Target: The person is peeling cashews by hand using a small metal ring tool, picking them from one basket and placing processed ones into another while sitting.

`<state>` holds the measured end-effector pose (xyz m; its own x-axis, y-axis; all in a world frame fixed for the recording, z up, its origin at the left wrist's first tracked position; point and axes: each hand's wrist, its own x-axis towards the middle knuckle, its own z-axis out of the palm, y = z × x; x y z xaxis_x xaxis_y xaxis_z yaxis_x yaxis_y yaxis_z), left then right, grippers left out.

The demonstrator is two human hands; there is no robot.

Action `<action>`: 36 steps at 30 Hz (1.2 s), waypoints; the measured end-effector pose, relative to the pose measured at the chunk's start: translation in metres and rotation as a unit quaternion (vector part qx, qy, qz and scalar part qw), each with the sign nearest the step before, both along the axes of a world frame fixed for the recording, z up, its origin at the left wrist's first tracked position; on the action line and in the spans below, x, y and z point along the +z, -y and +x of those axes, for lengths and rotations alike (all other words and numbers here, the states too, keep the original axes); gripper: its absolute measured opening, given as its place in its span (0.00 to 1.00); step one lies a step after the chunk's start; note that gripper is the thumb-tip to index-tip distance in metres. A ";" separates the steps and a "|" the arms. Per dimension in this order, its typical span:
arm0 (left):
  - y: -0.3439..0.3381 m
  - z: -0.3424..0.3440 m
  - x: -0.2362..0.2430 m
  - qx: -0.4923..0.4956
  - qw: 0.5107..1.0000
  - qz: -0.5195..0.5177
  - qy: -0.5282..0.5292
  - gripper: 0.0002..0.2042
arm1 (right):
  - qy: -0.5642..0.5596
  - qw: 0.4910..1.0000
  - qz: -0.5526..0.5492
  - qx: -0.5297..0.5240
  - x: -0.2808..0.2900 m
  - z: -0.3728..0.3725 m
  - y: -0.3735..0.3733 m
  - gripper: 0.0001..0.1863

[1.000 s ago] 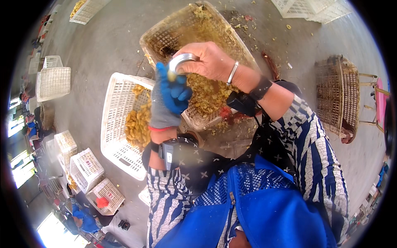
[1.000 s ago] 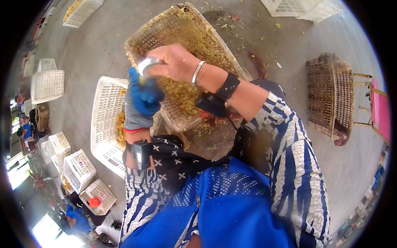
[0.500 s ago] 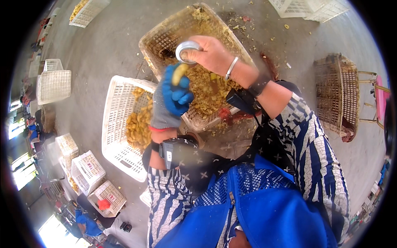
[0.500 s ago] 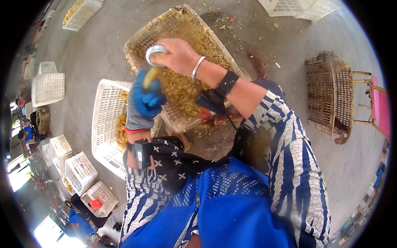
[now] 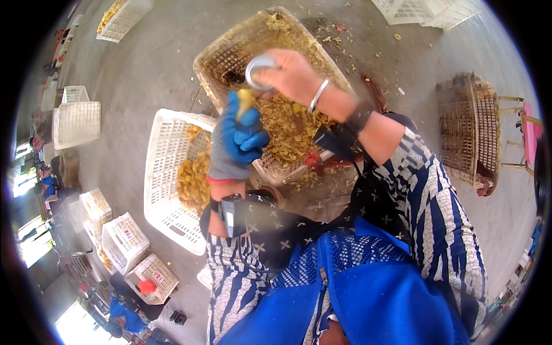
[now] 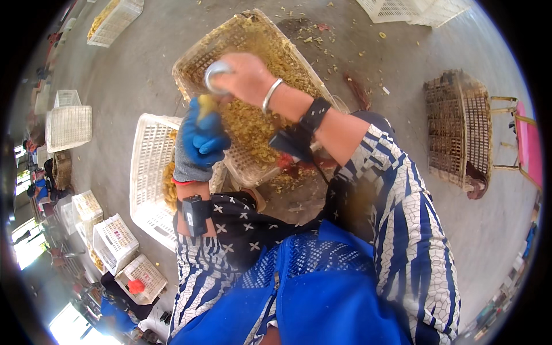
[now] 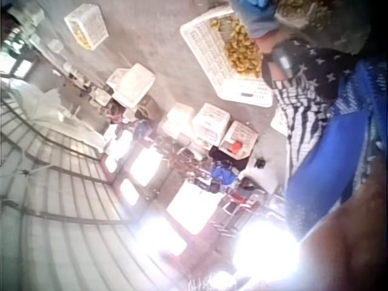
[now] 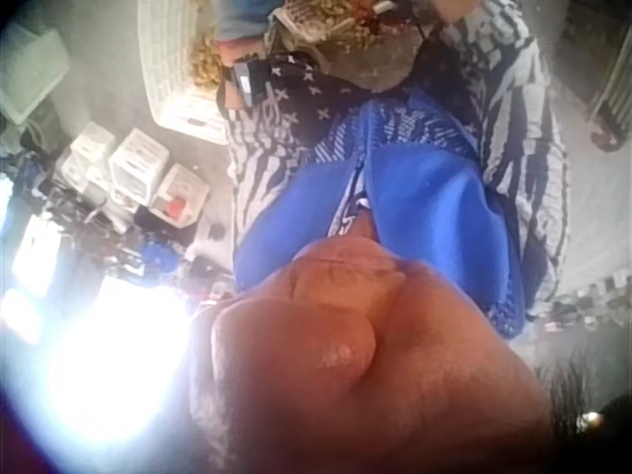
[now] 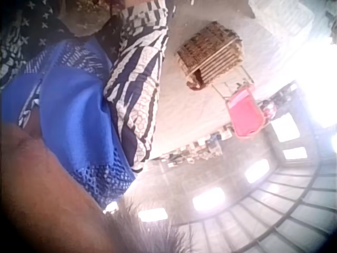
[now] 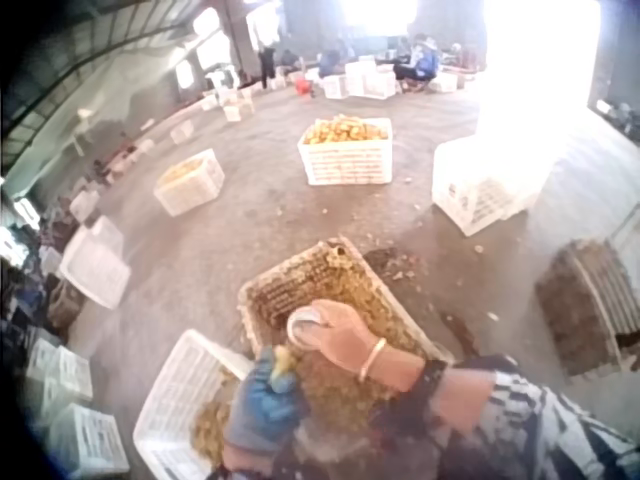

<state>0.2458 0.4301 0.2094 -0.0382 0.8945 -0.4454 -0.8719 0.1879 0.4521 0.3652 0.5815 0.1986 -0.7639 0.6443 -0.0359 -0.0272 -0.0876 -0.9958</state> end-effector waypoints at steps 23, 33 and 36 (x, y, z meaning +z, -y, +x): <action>0.009 0.023 0.021 0.076 0.943 -0.028 -0.324 0.26 | -0.025 0.997 0.048 0.047 0.002 0.011 0.002 0.13; 0.012 0.019 0.022 0.056 0.934 0.082 -0.343 0.28 | -0.121 0.975 -0.172 0.066 0.008 0.019 -0.014 0.13; 0.010 0.017 0.021 0.039 0.928 0.055 -0.366 0.27 | -0.073 0.994 0.028 0.082 0.009 0.025 -0.013 0.13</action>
<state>0.2630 0.4203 0.2307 -0.3615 0.9146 -0.1814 -0.3321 0.0555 0.9416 0.3900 0.5941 0.2081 -0.8537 0.5079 0.1149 -0.1610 -0.0477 -0.9858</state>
